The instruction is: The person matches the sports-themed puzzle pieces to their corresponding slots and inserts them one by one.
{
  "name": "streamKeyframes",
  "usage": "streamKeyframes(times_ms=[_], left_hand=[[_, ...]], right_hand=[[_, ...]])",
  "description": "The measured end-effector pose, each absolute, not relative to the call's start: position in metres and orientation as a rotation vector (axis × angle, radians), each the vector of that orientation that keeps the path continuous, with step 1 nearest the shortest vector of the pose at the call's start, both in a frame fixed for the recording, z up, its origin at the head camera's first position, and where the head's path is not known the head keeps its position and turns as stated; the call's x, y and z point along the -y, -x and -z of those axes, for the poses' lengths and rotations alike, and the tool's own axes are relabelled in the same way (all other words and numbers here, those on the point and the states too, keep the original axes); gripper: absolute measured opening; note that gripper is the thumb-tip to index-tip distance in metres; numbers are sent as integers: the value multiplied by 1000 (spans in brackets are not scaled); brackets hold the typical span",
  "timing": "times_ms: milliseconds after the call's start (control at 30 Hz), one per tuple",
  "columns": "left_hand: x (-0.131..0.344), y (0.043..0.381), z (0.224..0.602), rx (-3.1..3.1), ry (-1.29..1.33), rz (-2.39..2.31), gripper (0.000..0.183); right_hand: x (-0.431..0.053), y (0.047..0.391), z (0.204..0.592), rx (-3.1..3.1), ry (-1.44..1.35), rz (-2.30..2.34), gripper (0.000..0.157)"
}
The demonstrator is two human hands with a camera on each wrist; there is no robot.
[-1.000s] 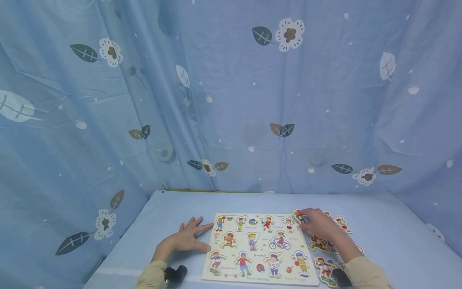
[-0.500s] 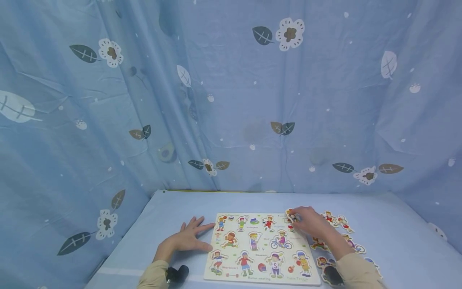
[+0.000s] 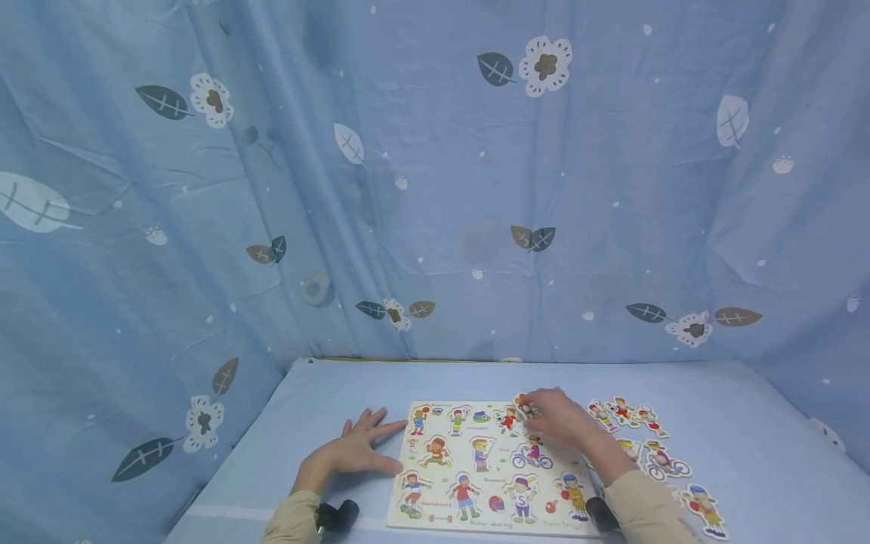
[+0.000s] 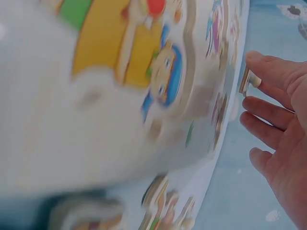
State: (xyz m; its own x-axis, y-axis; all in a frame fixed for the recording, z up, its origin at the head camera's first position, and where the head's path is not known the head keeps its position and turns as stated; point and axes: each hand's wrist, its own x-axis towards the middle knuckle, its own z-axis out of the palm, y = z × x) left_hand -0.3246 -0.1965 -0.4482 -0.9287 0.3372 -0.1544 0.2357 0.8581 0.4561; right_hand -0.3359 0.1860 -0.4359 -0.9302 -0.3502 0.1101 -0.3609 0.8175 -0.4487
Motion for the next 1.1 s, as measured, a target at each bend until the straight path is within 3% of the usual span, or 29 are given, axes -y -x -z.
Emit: streamKeyframes(times_ms=[1100], left_hand=[[199,326,453,-2832,-465,-661,82]], right_hand=[[-91,345,431,2900,-674,-774,33]])
